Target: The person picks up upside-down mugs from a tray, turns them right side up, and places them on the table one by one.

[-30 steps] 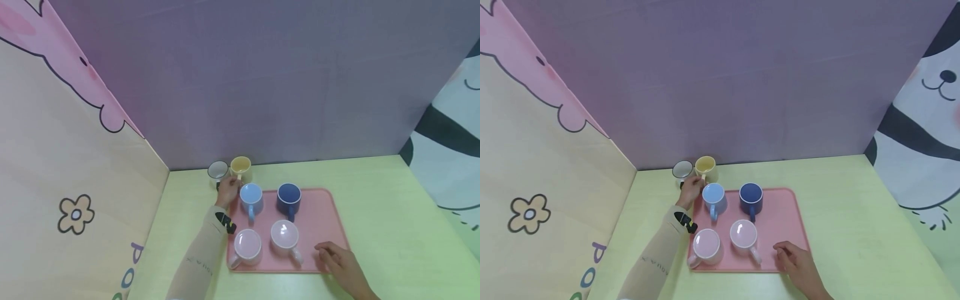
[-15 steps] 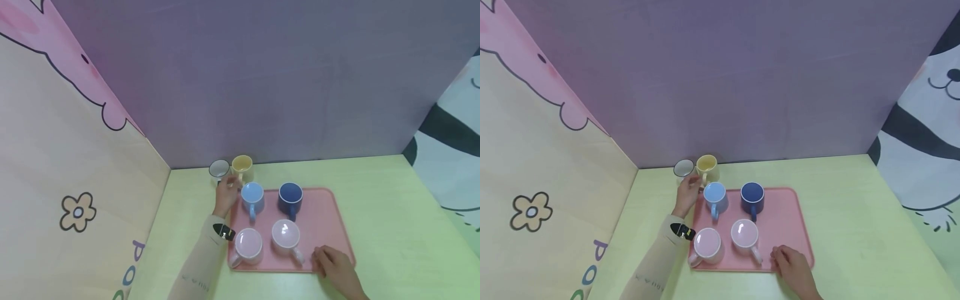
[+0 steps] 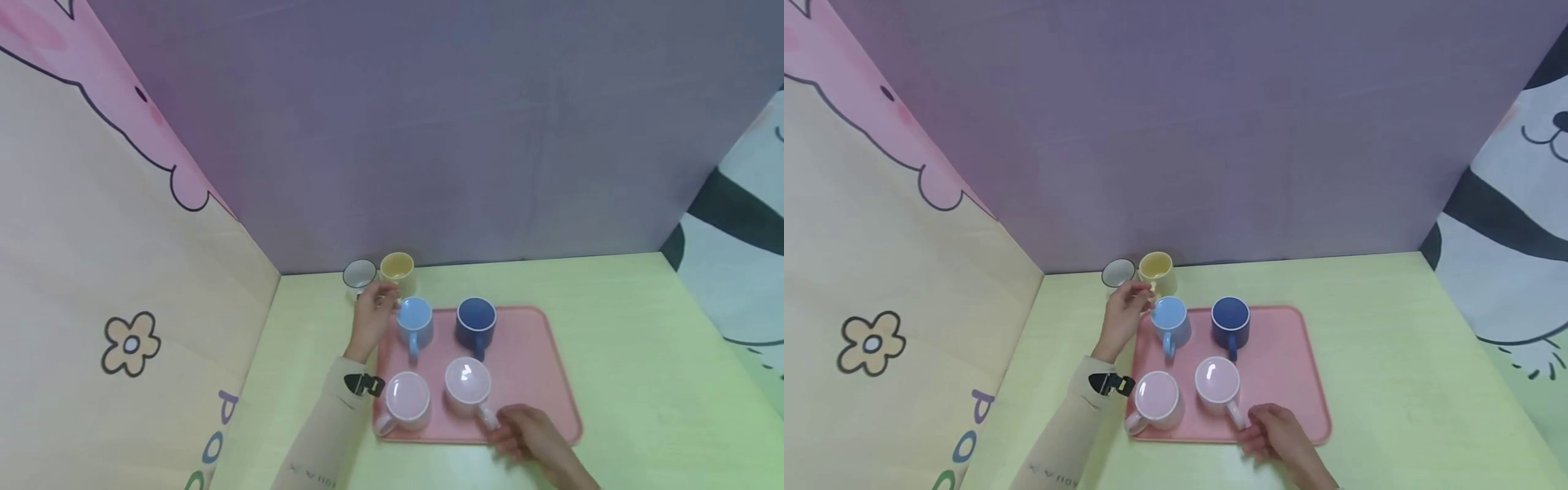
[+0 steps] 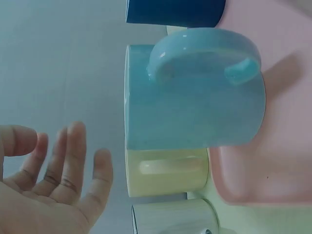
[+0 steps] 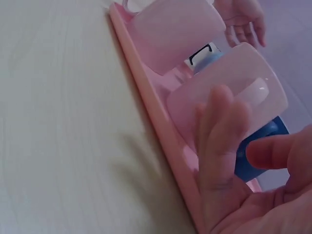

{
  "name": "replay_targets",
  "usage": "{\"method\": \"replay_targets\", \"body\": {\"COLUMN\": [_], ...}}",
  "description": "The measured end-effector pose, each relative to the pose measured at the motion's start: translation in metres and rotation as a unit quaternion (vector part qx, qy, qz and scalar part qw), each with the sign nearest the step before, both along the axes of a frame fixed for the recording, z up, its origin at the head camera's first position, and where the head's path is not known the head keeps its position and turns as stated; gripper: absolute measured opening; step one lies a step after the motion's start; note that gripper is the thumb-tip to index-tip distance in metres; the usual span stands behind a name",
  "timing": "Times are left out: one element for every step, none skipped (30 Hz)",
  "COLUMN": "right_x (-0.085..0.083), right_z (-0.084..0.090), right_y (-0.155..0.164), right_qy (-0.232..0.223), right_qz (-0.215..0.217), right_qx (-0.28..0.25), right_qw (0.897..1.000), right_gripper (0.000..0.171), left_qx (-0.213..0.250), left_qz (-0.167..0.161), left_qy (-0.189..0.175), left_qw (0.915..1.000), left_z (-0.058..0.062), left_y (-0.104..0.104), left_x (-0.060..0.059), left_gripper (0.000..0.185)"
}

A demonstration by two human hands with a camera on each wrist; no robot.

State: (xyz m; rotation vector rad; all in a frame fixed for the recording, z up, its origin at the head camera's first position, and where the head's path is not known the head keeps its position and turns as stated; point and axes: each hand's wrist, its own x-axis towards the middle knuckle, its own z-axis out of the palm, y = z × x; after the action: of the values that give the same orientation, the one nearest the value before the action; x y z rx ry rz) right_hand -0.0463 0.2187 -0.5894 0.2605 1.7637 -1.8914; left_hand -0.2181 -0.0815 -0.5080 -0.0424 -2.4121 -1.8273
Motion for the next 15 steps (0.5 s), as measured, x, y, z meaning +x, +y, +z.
{"method": "replay_targets", "body": {"right_x": [0.0, -0.001, -0.001, -0.001, -0.001, -0.001, -0.001, -0.001, -0.001, -0.001, -0.001, -0.001, -0.001, -0.002, -0.002], "right_z": [0.0, -0.001, -0.001, -0.001, -0.001, -0.001, -0.001, -0.001, -0.001, -0.001, -0.001, -0.001, -0.002, -0.002, -0.003], "right_y": [-0.001, -0.001, -0.001, -0.002, -0.002, -0.002, -0.002, -0.003, -0.003, -0.003, -0.004, -0.004, -0.004, -0.004, -0.004], "right_qy": [-0.001, -0.004, -0.005, -0.008, -0.012, -0.017, -0.022, -0.03, -0.041, -0.051, -0.064, -0.076, -0.089, -0.101, -0.11], "right_qz": [0.007, 0.015, 0.024, 0.033, 0.04, 0.046, 0.051, 0.053, 0.055, 0.057, 0.058, 0.058, 0.06, 0.062, 0.067], "right_qx": [-0.01, -0.019, -0.03, -0.043, -0.058, -0.075, -0.091, -0.111, -0.135, -0.159, -0.185, -0.21, -0.236, -0.261, -0.285], "right_qw": [1.0, 1.0, 0.999, 0.999, 0.997, 0.996, 0.994, 0.992, 0.988, 0.984, 0.979, 0.973, 0.966, 0.958, 0.95], "right_gripper": [0.042, 0.043, 0.044, 0.045, 0.045, 0.045, 0.044, 0.041, 0.039, 0.036, 0.033, 0.032, 0.031, 0.031, 0.033], "left_qx": [0.002, 0.007, 0.009, 0.01, 0.01, 0.008, 0.006, 0.004, 0.001, -0.001, -0.003, -0.006, -0.007, -0.007, -0.007], "left_qz": [-0.005, -0.012, -0.018, -0.023, -0.028, -0.031, -0.034, -0.037, -0.039, -0.041, -0.043, -0.046, -0.051, -0.056, -0.061], "left_qy": [0.008, 0.015, 0.02, 0.024, 0.028, 0.028, 0.029, 0.029, 0.025, 0.023, 0.018, 0.013, 0.009, 0.005, 0.003], "left_qw": [1.0, 0.9998, 0.9996, 0.9994, 0.9992, 0.9991, 0.999, 0.9989, 0.9989, 0.9989, 0.9989, 0.9988, 0.9986, 0.9984, 0.9981], "left_z": [0.0, 0.001, 0.001, 0.002, 0.004, 0.005, 0.006, 0.007, 0.008, 0.01, 0.01, 0.011, 0.011, 0.011, 0.012], "left_y": [0.0, 0.0, 0.001, 0.001, 0.001, 0.002, 0.002, 0.002, 0.003, 0.003, 0.003, 0.003, 0.002, 0.002, 0.002], "left_x": [0.001, 0.002, 0.003, 0.004, 0.005, 0.006, 0.007, 0.009, 0.01, 0.011, 0.012, 0.013, 0.014, 0.015, 0.016], "left_gripper": [0.017, 0.016, 0.016, 0.016, 0.016, 0.016, 0.015, 0.015, 0.015, 0.014, 0.015, 0.015, 0.016, 0.017, 0.018]}}
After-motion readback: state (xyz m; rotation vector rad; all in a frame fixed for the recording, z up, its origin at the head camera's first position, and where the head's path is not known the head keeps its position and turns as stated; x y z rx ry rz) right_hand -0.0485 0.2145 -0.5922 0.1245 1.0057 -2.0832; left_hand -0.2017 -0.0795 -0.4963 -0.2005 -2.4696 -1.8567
